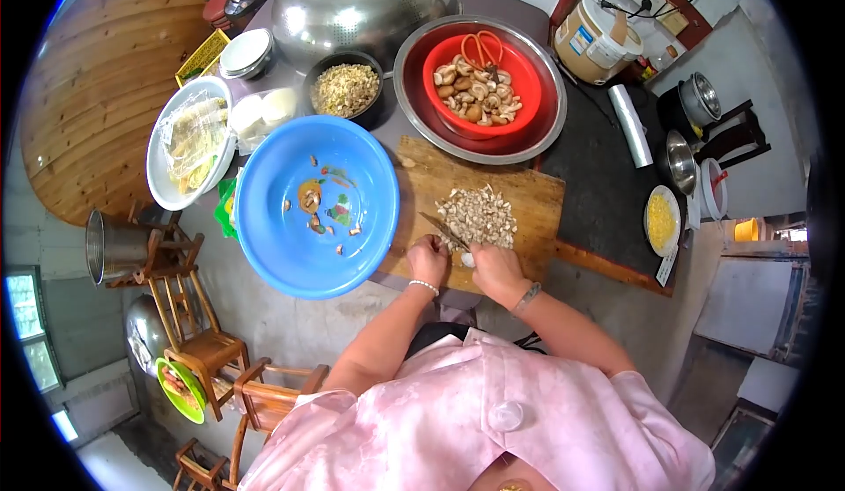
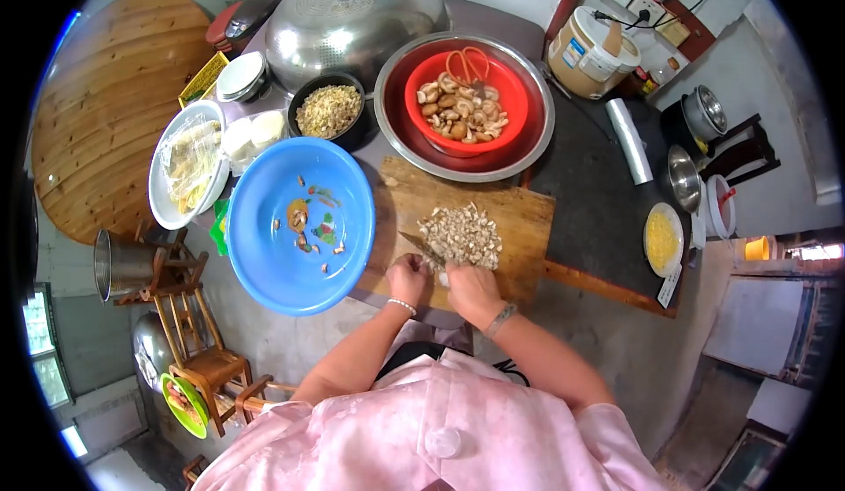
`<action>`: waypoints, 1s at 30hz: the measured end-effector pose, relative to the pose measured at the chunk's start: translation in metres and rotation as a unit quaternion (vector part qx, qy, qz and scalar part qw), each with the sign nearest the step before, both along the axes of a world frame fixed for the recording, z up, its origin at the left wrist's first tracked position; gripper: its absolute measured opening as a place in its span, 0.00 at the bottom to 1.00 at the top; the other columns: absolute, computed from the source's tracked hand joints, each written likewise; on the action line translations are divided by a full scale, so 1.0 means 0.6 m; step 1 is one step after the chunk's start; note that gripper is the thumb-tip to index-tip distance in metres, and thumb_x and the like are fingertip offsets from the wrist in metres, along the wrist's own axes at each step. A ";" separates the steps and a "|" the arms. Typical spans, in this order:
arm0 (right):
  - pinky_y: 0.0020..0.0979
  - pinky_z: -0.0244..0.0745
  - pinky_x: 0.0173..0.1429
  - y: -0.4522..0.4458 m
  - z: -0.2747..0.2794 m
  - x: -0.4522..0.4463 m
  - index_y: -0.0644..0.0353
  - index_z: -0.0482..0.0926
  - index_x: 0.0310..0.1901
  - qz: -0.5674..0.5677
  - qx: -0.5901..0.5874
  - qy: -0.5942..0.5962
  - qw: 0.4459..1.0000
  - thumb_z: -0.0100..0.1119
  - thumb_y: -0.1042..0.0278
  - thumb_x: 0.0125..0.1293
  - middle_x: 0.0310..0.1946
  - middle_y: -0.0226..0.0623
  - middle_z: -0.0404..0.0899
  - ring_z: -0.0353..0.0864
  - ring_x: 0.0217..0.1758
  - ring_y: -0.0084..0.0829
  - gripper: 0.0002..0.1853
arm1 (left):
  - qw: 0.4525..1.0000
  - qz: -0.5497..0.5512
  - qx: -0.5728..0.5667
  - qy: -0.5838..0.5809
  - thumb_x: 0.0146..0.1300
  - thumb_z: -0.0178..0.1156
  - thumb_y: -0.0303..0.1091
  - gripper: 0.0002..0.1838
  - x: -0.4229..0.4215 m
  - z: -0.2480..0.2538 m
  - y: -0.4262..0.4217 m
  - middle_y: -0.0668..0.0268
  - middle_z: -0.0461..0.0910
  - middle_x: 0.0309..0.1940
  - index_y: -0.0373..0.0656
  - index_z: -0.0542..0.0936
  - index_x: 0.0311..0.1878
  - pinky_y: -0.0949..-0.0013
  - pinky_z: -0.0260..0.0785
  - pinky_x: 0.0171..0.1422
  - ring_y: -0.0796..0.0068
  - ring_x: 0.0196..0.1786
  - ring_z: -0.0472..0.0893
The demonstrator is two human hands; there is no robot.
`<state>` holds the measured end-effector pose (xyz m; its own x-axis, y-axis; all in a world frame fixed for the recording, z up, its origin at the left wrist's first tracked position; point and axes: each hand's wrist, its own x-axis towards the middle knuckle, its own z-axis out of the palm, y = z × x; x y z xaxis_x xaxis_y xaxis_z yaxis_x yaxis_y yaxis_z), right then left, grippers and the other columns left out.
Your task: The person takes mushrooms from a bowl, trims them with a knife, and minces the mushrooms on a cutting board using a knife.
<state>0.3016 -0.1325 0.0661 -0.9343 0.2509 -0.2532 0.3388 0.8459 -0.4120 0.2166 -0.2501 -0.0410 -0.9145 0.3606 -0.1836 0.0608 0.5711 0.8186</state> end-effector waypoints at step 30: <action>0.48 0.74 0.39 -0.011 0.016 0.007 0.64 0.74 0.35 -0.001 -0.020 -0.026 0.999 0.53 0.77 0.49 0.28 0.51 0.79 0.80 0.33 0.52 0.09 | 0.999 0.035 0.007 0.013 0.50 0.61 0.28 0.05 0.016 -0.004 -0.015 0.52 0.79 0.21 0.36 0.79 0.29 0.58 0.72 0.32 0.55 0.26 0.80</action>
